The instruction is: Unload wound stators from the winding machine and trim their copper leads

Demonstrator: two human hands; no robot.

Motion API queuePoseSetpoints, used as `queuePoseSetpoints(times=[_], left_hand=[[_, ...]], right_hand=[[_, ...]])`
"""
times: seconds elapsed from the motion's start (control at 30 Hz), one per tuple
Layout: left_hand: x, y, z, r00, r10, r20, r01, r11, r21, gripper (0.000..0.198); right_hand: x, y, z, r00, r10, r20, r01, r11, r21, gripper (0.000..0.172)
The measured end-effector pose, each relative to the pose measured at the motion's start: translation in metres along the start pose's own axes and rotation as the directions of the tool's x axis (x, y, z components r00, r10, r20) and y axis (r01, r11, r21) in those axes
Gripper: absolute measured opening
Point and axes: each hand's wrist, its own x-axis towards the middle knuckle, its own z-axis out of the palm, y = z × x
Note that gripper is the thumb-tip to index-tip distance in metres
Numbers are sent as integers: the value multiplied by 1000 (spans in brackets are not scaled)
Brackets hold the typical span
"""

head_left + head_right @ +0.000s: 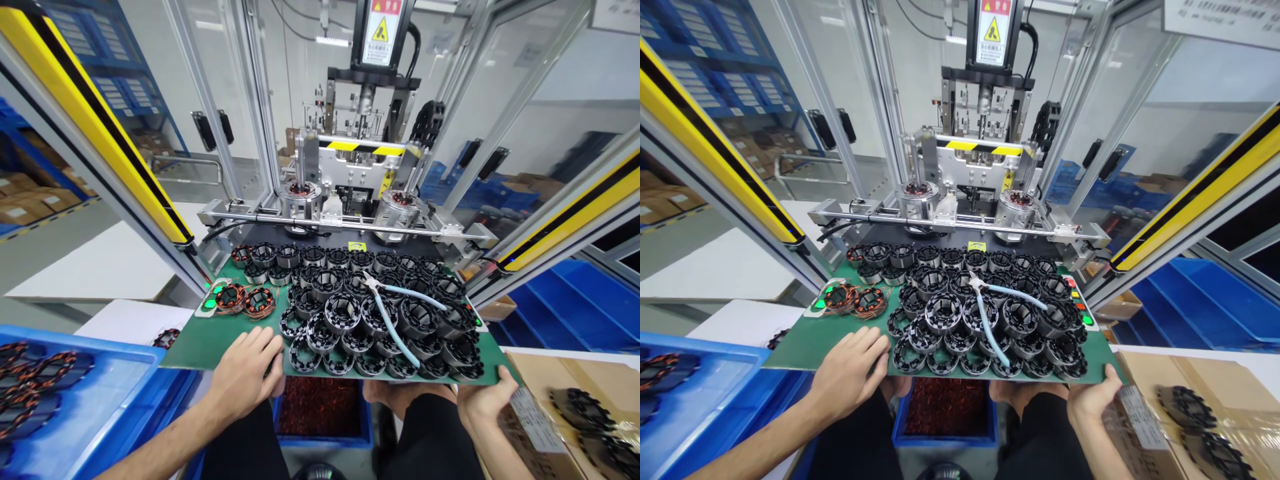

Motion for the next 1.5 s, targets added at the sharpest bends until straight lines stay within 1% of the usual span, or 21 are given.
queuePoseSetpoints(times=[0.2, 0.4, 0.6, 0.83, 1.03, 1.2, 1.37, 1.5], left_hand=[[0, -1, 1, 1000, -23, 9, 23, 1000, -17, 18], [-1, 0, 1, 1000, -10, 3, 10, 1000, -7, 18], [0, 0, 1, 1000, -9, 5, 9, 1000, -6, 18], [0, 0, 0, 1000, -10, 23, 10, 1000, -4, 19], [1, 0, -1, 1000, -3, 17, 3, 1000, -8, 18], [0, 0, -1, 1000, 0, 20, 0, 1000, -9, 17], [0, 0, 0, 1000, 3, 13, -3, 1000, -10, 17], [0, 0, 0, 1000, 0, 16, 0, 1000, -11, 17]], right_hand=[[0, 0, 0, 1000, -25, 5, 25, 1000, -6, 23], [0, 1, -2, 999, -29, 20, 29, 999, -15, 27], [0, 0, -3, 1000, 5, 25, -4, 999, -36, 30], [2, -1, -3, 1000, -7, 10, 7, 1000, -25, 23], [3, -2, -1, 1000, -7, 4, 7, 1000, 4, 29], [3, -4, 0, 1000, 8, -17, -8, 1000, 5, 29], [5, -5, -2, 999, 33, -13, -33, 999, 0, 36], [7, -6, -2, 1000, 28, -11, -28, 1000, 6, 37]])
